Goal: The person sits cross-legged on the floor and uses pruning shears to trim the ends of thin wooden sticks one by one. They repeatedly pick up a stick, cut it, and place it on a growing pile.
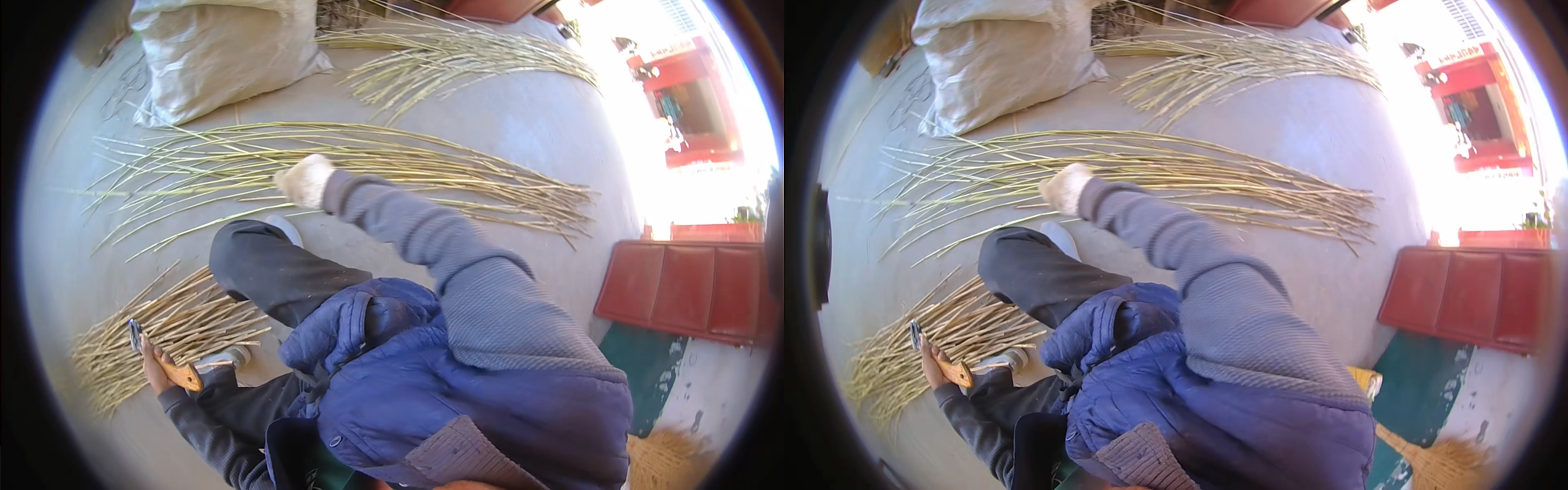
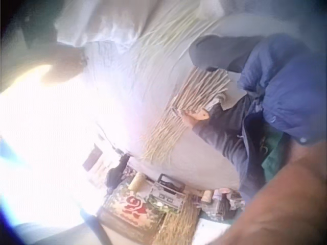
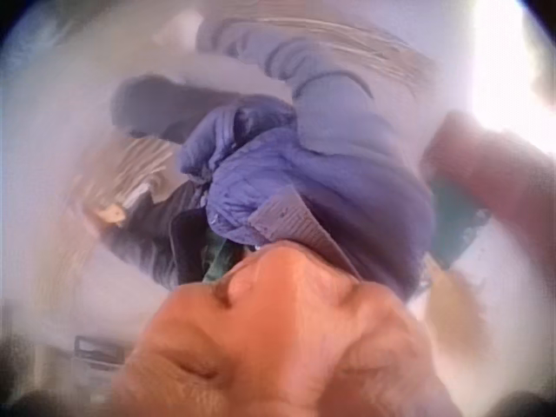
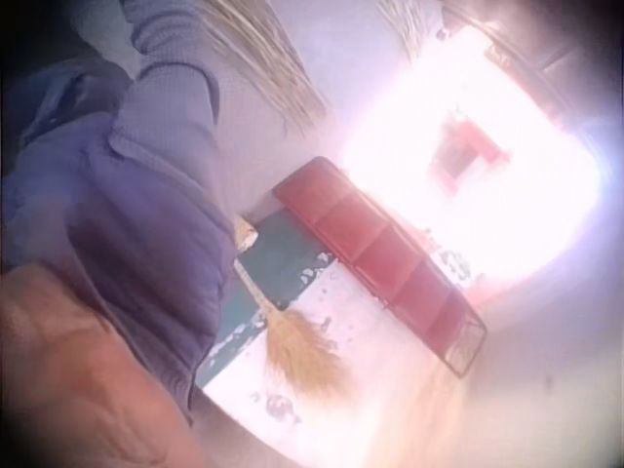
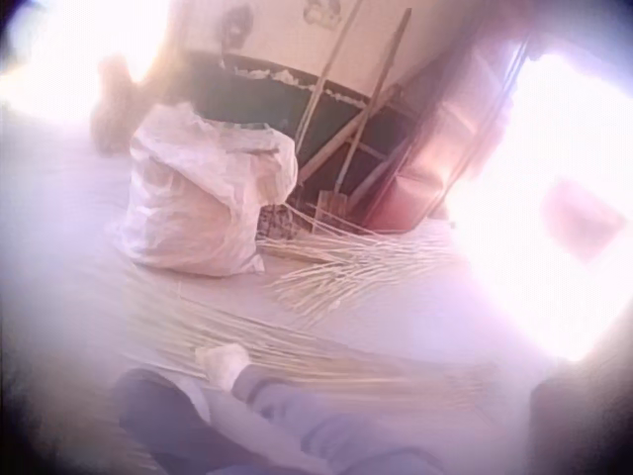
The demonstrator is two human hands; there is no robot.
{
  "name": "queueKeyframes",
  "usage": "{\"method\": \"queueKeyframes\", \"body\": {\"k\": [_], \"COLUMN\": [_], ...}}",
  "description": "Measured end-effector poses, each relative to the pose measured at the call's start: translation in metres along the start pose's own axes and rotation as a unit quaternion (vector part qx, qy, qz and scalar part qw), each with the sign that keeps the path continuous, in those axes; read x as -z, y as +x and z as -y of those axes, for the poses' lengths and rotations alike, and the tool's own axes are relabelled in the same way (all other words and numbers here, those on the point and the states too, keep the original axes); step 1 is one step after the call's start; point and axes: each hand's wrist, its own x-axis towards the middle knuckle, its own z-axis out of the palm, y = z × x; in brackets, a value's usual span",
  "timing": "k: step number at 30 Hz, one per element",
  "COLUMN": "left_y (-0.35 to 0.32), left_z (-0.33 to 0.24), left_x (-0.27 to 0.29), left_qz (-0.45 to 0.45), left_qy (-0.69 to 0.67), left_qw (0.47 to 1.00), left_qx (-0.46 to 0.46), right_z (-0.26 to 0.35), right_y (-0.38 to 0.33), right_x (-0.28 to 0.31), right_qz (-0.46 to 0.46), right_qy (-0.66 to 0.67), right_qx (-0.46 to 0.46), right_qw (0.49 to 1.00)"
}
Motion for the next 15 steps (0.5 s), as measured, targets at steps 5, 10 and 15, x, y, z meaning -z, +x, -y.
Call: {"method": "queueKeyframes", "body": {"k": [5, 10, 15], "left_y": [0.012, 0.03, 0.014], "left_z": [0.0, 0.021, 0.025], "left_x": [-0.009, 0.037, 0.002], "left_qz": [0.001, 0.046, -0.03], "left_qy": [0.038, 0.018, 0.069], "left_qw": [0.999, 0.999, 0.996], "left_qx": [0.014, 0.01, -0.048], "right_z": [0.048, 0.076, 0.076], "right_y": [0.038, 0.079, 0.101], "right_x": [-0.001, 0.01, 0.028], "right_qz": [0.026, 0.029, -0.052], "right_qy": [0.104, 0.115, 0.023], "right_qx": [-0.032, 0.001, 0.085], "right_qw": [0.994, 0.993, 0.995]}}
